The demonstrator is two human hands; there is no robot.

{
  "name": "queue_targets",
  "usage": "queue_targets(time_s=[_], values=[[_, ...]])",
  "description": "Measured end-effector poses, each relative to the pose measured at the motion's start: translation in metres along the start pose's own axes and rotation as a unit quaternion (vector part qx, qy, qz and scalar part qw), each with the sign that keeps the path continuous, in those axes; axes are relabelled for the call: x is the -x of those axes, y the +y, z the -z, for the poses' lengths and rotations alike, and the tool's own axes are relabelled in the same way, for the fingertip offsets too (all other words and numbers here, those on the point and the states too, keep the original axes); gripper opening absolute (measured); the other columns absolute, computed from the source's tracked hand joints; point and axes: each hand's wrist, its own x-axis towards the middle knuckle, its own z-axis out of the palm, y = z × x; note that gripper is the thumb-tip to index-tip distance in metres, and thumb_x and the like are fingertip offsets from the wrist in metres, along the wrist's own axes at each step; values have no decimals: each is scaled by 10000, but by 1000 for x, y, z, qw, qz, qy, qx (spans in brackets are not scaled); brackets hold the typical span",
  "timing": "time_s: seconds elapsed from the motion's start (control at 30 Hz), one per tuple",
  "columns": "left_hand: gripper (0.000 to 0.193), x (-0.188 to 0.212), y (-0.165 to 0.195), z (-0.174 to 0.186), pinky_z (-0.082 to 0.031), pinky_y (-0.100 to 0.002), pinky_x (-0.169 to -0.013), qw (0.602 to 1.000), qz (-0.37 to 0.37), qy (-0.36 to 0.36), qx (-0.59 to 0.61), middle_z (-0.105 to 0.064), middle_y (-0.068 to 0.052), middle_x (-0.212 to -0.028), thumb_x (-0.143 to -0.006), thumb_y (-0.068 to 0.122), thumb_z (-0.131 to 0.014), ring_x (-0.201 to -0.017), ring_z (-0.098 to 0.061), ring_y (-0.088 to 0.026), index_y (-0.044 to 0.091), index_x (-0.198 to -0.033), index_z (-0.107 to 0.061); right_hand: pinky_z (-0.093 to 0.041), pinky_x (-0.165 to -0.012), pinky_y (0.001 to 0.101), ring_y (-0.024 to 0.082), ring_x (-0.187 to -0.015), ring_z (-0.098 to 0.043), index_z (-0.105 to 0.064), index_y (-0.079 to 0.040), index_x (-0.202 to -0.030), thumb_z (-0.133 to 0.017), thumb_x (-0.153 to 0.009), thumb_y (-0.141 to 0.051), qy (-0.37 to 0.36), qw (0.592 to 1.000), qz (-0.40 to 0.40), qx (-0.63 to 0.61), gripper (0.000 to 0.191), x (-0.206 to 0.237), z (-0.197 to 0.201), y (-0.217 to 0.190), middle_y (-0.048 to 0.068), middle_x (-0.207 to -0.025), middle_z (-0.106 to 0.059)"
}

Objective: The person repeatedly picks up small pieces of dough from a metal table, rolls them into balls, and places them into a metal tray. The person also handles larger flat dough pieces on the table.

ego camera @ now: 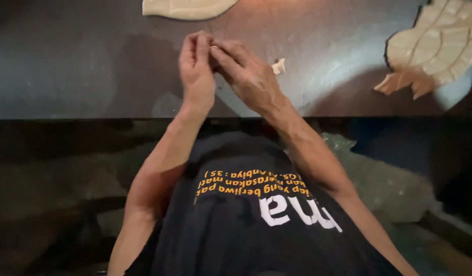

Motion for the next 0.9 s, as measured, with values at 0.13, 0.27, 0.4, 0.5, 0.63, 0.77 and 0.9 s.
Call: queue_targets(time_s=[0.13,0.27,0.4,0.5,0.63,0.77,0.9], values=[[226,2,0,-23,-370,-253,-559,993,-46,-45,-103,-513,46,-803,-1126,284,-565,-668,-439,-48,63,-1090,-595,-579,-935,408,340,-1118,-673,-641,16,-1298,-771,-921,17,58,997,-43,26,399,29,3,-12,154,-1248,-654],[237,-1,-28,-22,-449,-294,-635,930,-164,-122,-306,-531,6,-816,-1145,275,-623,-733,-472,-80,52,-1087,-564,-578,-818,352,241,-946,-677,-672,32,-1194,-740,-921,26,98,955,-247,-129,281,47,3,-12,132,-1074,-696],[204,-30,-58,-15,-457,-346,-589,876,-150,-160,-429,-608,-69,-773,-1057,209,-695,-681,-553,-170,40,-1072,-581,-483,-642,314,144,-731,-586,-722,16,-1127,-674,-936,-3,18,767,-478,-428,197,66,20,-6,83,-876,-656],[184,-45,-48,8,-528,-419,-634,764,-260,-151,-571,-713,-102,-919,-1031,174,-678,-795,-706,-286,64,-1156,-600,-567,-724,292,112,-893,-689,-726,2,-1013,-702,-803,22,-156,806,-246,-515,213,102,47,-3,59,-1018,-730],[384,-43,2,57,-498,-476,-720,590,-279,-286,-702,-662,-150,-1113,-975,286,-726,-889,-645,-359,108,-1298,-618,-557,-813,343,209,-912,-682,-731,5,-1024,-817,-881,-103,31,946,-285,-151,198,151,70,46,105,-1039,-714],[472,-65,-9,58,-438,-463,-882,520,-377,-289,-710,-625,-110,-1108,-938,315,-749,-1057,-578,-316,161,-1367,-626,-464,-846,488,380,-979,-573,-681,5,-812,-828,-917,-187,33,954,-177,239,264,164,71,160,165,-1007,-621],[398,-63,-69,23,-465,-450,-886,581,-335,-296,-680,-637,-69,-1058,-934,216,-766,-1022,-597,-298,167,-1318,-671,-514,-924,473,384,-1071,-618,-722,-23,-1089,-706,-1092,-100,115,971,-193,87,79,146,7,212,149,-1109,-656]])
